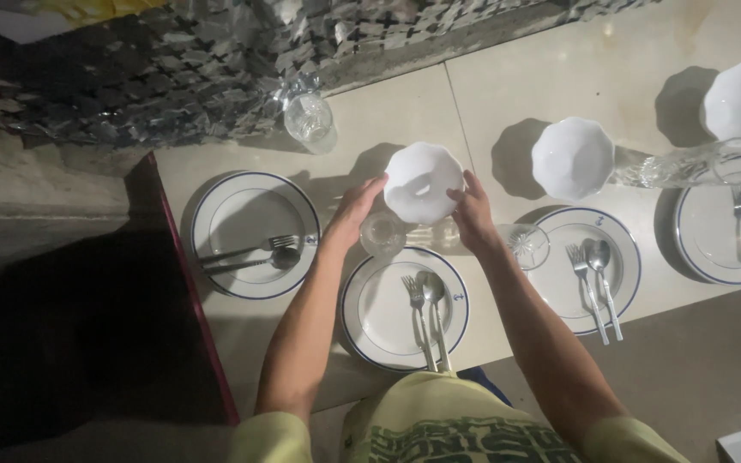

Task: Placing bowls onto a dining table set with plates and cutlery.

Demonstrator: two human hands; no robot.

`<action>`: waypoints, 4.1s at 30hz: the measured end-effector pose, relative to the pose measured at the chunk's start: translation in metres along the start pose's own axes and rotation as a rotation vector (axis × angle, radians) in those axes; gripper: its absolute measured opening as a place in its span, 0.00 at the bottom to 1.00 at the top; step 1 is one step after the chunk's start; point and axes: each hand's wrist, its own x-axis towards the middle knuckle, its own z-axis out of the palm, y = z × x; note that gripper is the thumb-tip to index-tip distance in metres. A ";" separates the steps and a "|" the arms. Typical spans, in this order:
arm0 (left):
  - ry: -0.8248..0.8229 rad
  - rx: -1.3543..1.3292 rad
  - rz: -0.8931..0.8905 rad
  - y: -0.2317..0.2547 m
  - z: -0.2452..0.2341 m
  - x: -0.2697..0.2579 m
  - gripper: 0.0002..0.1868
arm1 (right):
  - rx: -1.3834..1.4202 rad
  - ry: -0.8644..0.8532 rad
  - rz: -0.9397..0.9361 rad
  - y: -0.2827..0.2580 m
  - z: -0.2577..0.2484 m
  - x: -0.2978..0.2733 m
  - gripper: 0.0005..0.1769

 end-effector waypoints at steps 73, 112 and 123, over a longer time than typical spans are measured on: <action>0.416 0.696 0.400 -0.073 0.208 -0.255 0.43 | -0.635 -0.162 -0.571 -0.083 -0.210 -0.259 0.33; 0.428 0.825 0.366 -0.052 0.211 -0.272 0.44 | -0.914 -0.102 -0.527 -0.082 -0.205 -0.275 0.41; 0.442 0.778 0.468 -0.054 0.207 -0.275 0.43 | -0.873 -0.116 -0.534 -0.082 -0.200 -0.276 0.42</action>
